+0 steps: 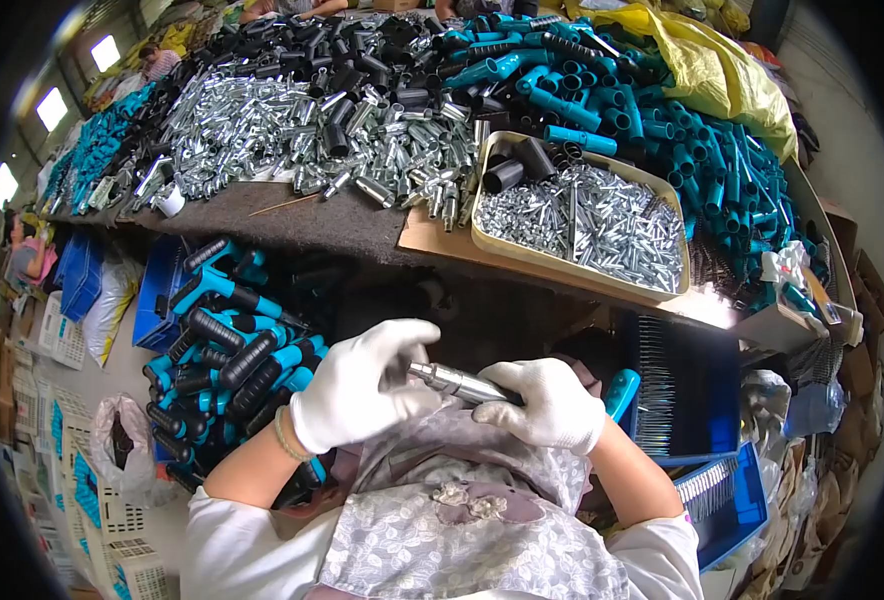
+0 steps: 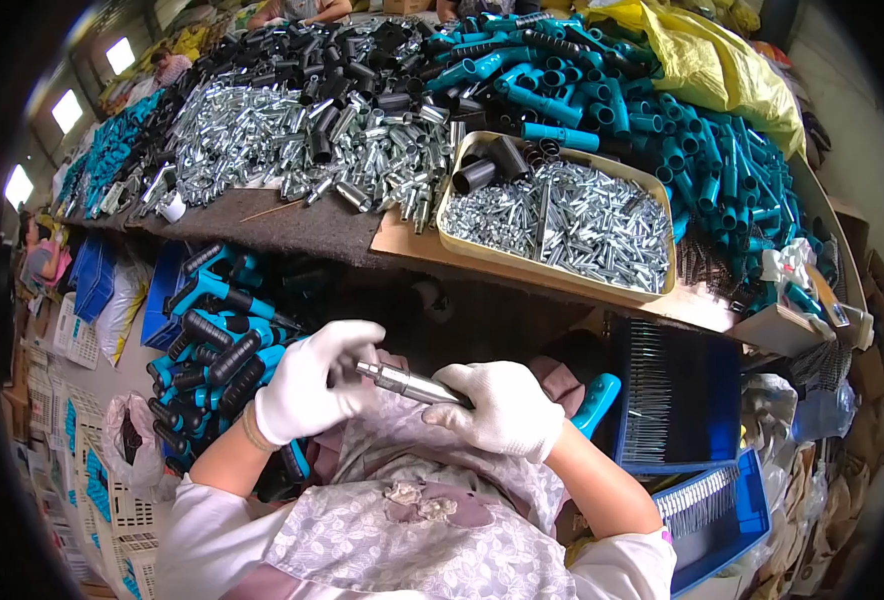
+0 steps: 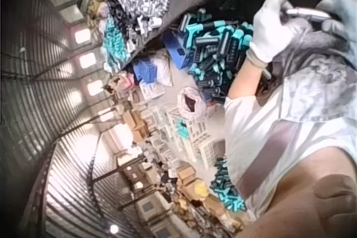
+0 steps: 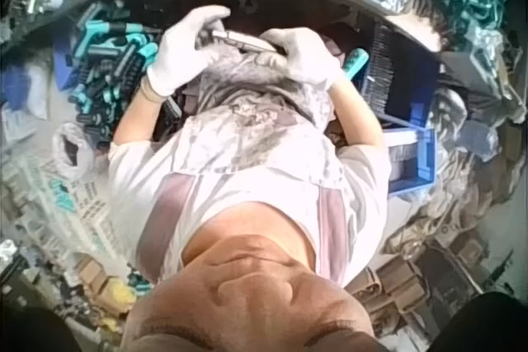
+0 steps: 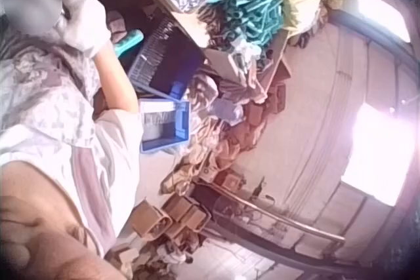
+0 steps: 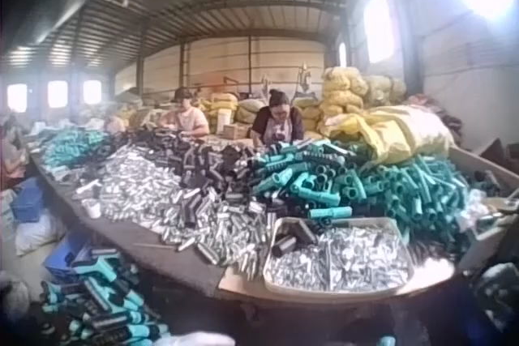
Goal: Assembling manual handles by inserting internal metal mechanisms into plastic housings.
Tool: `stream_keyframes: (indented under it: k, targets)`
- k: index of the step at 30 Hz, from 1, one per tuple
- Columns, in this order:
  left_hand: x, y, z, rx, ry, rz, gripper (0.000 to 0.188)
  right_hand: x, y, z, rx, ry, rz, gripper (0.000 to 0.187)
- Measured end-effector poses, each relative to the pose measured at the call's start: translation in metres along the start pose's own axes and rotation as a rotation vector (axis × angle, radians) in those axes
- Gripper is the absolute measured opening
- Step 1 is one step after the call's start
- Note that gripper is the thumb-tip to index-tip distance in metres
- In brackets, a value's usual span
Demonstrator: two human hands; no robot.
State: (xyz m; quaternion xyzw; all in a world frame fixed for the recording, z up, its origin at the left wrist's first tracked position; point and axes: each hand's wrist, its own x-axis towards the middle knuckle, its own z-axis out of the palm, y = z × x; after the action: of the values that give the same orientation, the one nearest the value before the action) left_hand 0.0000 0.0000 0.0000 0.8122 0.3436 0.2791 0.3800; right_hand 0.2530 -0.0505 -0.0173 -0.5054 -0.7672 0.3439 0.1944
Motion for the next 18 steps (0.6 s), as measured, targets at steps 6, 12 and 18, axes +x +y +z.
stream_keyframes:
  k: [6, 12, 18]
  targets:
    - [0.004, -0.012, 0.019, 0.396, 0.141, 0.693, 0.017, -0.001, 0.005, -0.005, 0.029, 0.011, -0.033, 0.043]
    - [0.005, -0.012, 0.022, -0.267, -0.108, -0.115, 0.020, 0.000, 0.004, 0.000, -0.045, 0.000, -0.012, 0.041]
    - [0.002, -0.007, 0.019, 0.306, 0.124, 0.451, 0.026, -0.003, 0.002, -0.001, 0.017, 0.013, -0.014, 0.041]
